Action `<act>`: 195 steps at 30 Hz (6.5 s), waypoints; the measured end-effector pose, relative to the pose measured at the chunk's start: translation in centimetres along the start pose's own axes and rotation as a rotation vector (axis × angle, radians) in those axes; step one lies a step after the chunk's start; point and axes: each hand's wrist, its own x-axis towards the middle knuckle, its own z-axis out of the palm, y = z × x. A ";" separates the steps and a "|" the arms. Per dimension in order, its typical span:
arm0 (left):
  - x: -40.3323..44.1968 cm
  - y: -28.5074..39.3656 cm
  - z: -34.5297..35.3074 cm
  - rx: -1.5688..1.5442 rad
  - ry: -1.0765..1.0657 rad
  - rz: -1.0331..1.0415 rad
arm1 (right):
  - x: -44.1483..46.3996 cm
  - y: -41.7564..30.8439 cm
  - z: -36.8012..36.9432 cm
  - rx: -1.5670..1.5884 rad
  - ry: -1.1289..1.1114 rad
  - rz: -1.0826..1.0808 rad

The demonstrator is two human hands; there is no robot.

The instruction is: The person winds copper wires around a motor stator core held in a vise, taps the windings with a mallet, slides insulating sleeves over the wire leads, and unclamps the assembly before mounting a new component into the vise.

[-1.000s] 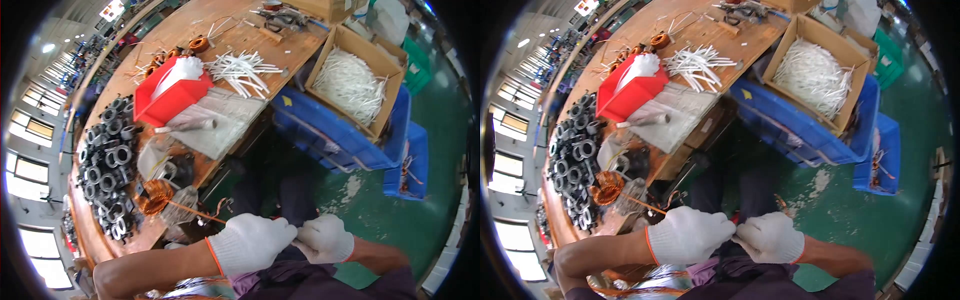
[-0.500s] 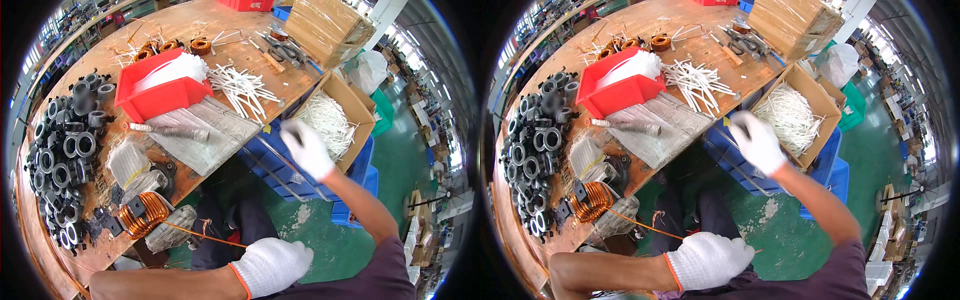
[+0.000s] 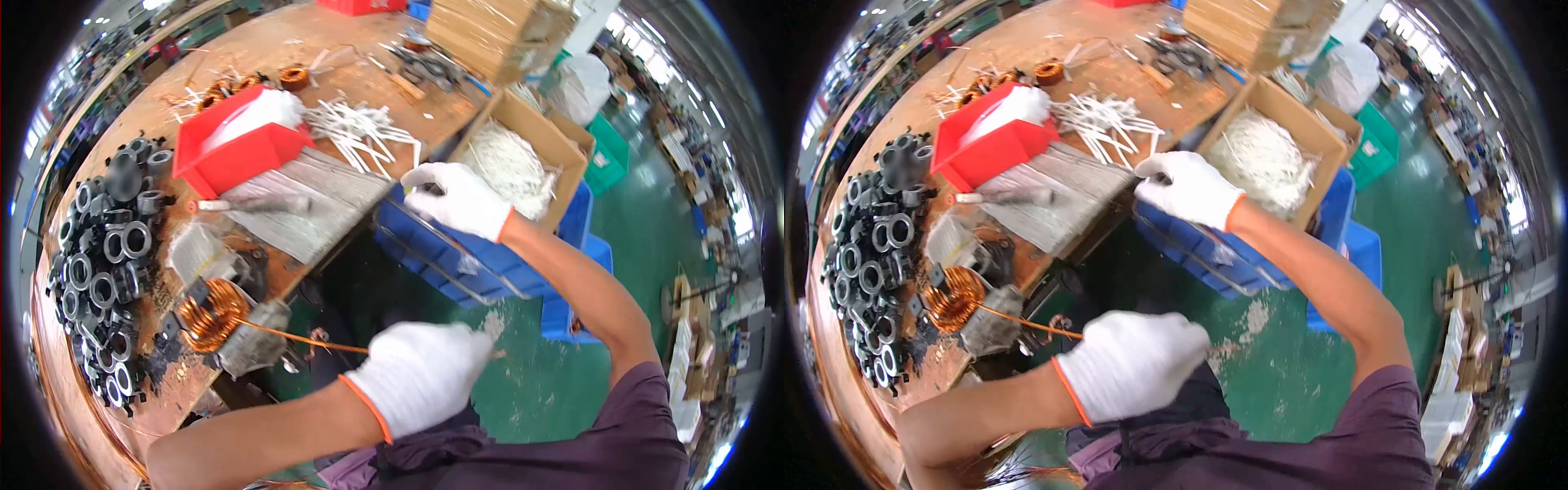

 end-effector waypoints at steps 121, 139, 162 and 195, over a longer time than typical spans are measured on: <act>0.0 6.5 -0.7 -0.053 -0.194 -0.099 | -27.4 -8.3 0.7 0.045 0.230 -0.173; -1.0 3.4 -5.7 -0.141 -0.383 -0.289 | -25.7 -7.8 2.5 0.130 0.217 -0.185; -1.7 3.3 -6.6 -0.202 -0.243 -0.399 | -23.2 -8.7 3.7 0.079 0.285 -0.227; -8.4 -1.5 -14.6 0.915 -0.257 -0.016 | -13.1 -15.2 7.5 1.062 -0.510 0.245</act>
